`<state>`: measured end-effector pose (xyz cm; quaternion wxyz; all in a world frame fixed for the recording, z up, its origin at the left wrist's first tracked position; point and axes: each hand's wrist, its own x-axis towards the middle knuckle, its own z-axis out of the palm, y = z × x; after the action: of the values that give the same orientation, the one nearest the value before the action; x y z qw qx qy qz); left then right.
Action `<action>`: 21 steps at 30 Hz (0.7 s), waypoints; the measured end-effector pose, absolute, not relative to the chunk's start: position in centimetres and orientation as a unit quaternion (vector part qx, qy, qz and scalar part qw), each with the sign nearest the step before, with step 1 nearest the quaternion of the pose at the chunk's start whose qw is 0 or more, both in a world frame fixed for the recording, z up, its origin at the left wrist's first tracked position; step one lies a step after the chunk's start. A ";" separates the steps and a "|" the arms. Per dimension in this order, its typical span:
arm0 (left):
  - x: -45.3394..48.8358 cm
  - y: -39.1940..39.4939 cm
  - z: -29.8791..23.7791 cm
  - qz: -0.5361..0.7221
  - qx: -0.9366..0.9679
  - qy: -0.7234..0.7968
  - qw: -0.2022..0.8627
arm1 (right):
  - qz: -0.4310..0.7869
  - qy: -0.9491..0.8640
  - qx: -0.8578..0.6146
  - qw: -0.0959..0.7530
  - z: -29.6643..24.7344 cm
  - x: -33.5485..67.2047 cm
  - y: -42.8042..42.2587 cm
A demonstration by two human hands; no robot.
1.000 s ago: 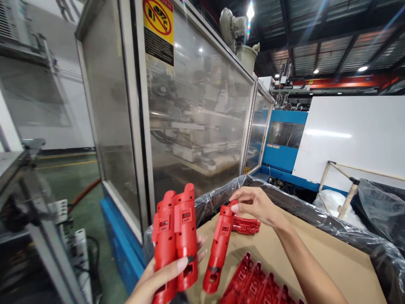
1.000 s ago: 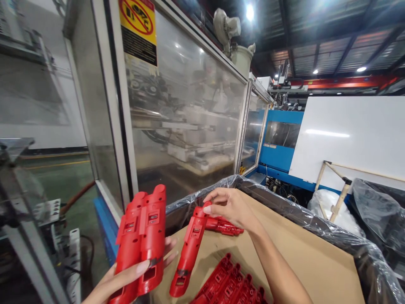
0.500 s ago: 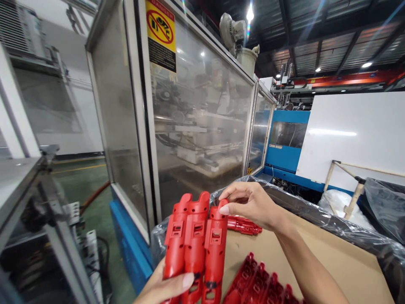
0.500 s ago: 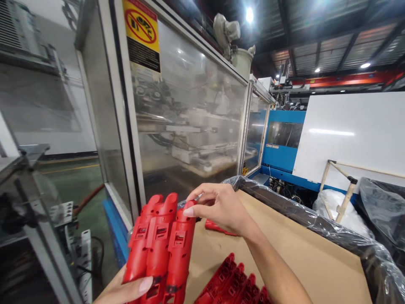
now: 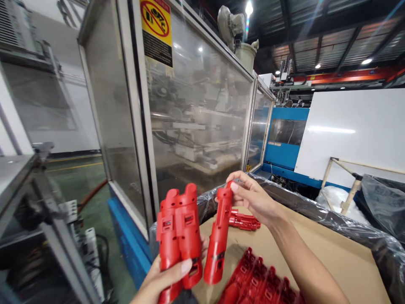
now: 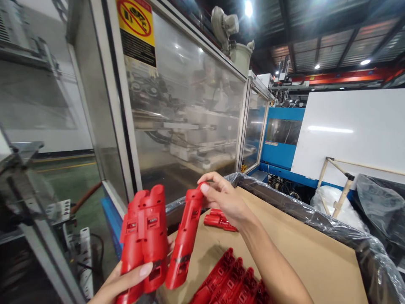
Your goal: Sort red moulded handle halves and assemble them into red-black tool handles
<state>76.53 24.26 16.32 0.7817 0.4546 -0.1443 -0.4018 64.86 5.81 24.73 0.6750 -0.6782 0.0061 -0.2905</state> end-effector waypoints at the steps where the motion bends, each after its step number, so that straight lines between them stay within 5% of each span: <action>1: 76.6 24.1 16.4 -0.409 0.443 -0.140 0.786 | -0.289 0.024 -0.662 0.691 24.2 64.9 5.0; 8: 77.8 23.3 15.5 -0.410 0.422 -0.123 0.799 | -0.167 0.254 -0.804 0.510 19.3 63.6 0.5; 15: 77.4 22.9 15.7 -0.404 0.425 -0.141 0.798 | 0.059 0.416 -0.887 0.192 14.9 63.3 2.5; 21: 77.5 22.7 15.3 -0.411 0.428 -0.155 0.789 | 0.147 0.406 -0.893 0.129 15.2 66.1 2.7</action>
<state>77.51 22.69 15.31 0.7895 0.4283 -0.1548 -0.4114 66.07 2.74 15.15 0.1292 -0.8926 0.4062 0.1468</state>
